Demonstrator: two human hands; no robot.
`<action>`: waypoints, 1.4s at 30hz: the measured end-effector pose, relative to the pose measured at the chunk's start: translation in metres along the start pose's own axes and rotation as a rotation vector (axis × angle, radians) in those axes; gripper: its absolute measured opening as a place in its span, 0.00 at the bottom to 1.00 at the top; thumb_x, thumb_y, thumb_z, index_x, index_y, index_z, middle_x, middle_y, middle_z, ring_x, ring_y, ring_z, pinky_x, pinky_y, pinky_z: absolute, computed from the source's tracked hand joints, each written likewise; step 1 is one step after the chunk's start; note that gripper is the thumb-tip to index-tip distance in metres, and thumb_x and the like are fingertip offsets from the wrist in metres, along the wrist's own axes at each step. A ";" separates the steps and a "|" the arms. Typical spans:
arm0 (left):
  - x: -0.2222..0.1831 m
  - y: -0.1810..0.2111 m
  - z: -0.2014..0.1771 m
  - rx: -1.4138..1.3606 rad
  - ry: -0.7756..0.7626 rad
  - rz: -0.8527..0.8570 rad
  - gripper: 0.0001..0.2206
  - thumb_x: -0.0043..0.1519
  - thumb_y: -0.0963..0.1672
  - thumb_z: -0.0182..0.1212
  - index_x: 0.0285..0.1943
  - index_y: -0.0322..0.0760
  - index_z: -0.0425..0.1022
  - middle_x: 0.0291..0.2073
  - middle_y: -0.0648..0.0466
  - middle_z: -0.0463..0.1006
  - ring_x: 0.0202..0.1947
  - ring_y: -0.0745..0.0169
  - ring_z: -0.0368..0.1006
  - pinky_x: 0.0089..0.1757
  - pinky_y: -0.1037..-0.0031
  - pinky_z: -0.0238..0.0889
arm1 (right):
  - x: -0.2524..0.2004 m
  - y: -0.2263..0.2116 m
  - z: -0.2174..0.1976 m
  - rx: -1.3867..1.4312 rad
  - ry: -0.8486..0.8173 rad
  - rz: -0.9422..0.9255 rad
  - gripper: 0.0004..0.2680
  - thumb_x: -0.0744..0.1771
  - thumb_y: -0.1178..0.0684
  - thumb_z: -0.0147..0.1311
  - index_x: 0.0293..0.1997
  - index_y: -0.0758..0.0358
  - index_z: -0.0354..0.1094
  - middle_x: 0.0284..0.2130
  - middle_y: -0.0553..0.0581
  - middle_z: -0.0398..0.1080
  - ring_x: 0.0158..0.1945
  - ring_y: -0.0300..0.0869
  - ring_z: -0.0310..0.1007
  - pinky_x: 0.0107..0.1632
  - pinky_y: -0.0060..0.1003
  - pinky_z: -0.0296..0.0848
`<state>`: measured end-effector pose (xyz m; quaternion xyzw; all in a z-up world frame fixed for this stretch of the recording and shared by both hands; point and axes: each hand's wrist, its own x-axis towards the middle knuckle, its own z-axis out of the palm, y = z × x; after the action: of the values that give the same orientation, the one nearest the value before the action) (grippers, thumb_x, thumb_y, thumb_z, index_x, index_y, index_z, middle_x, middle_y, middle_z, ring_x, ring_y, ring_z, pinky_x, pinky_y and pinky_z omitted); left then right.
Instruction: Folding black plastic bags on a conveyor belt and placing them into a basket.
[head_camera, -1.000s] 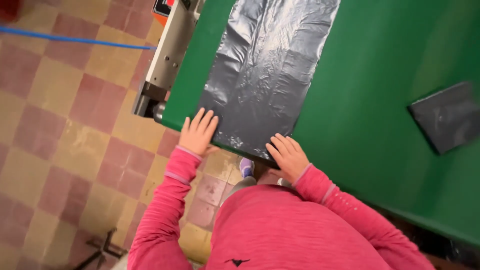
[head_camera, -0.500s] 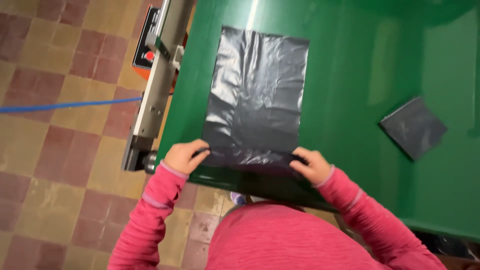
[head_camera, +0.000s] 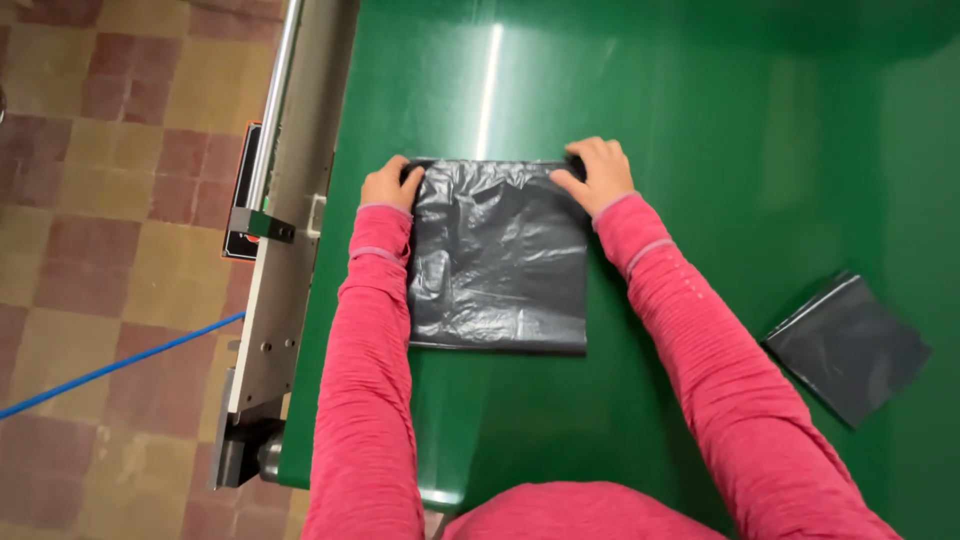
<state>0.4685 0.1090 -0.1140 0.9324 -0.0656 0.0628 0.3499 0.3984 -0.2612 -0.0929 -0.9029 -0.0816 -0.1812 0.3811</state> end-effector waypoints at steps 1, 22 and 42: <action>-0.001 -0.001 0.002 0.052 -0.012 -0.014 0.14 0.63 0.50 0.67 0.45 0.36 0.78 0.37 0.38 0.81 0.40 0.34 0.77 0.41 0.55 0.69 | 0.006 -0.008 0.000 -0.087 -0.089 -0.005 0.12 0.65 0.47 0.63 0.47 0.63 0.73 0.43 0.61 0.72 0.49 0.56 0.67 0.53 0.49 0.66; -0.173 -0.064 -0.032 -0.930 -0.252 -0.292 0.41 0.62 0.62 0.56 0.74 0.31 0.60 0.70 0.41 0.64 0.69 0.48 0.61 0.63 0.59 0.56 | -0.202 -0.182 -0.009 -0.242 -0.035 -0.206 0.10 0.58 0.64 0.60 0.38 0.58 0.71 0.38 0.52 0.72 0.47 0.49 0.70 0.50 0.46 0.67; -0.167 0.023 0.044 -0.817 -1.333 -0.349 0.29 0.63 0.57 0.43 0.46 0.30 0.81 0.42 0.47 0.86 0.45 0.56 0.81 0.50 0.68 0.68 | -0.325 -0.163 0.059 0.334 -0.077 0.658 0.11 0.68 0.58 0.52 0.58 0.62 0.71 0.43 0.63 0.77 0.47 0.52 0.79 0.55 0.47 0.78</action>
<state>0.3032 0.0755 -0.1596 0.5686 -0.1320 -0.5920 0.5556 0.0684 -0.1084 -0.1494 -0.8125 0.1702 0.0010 0.5576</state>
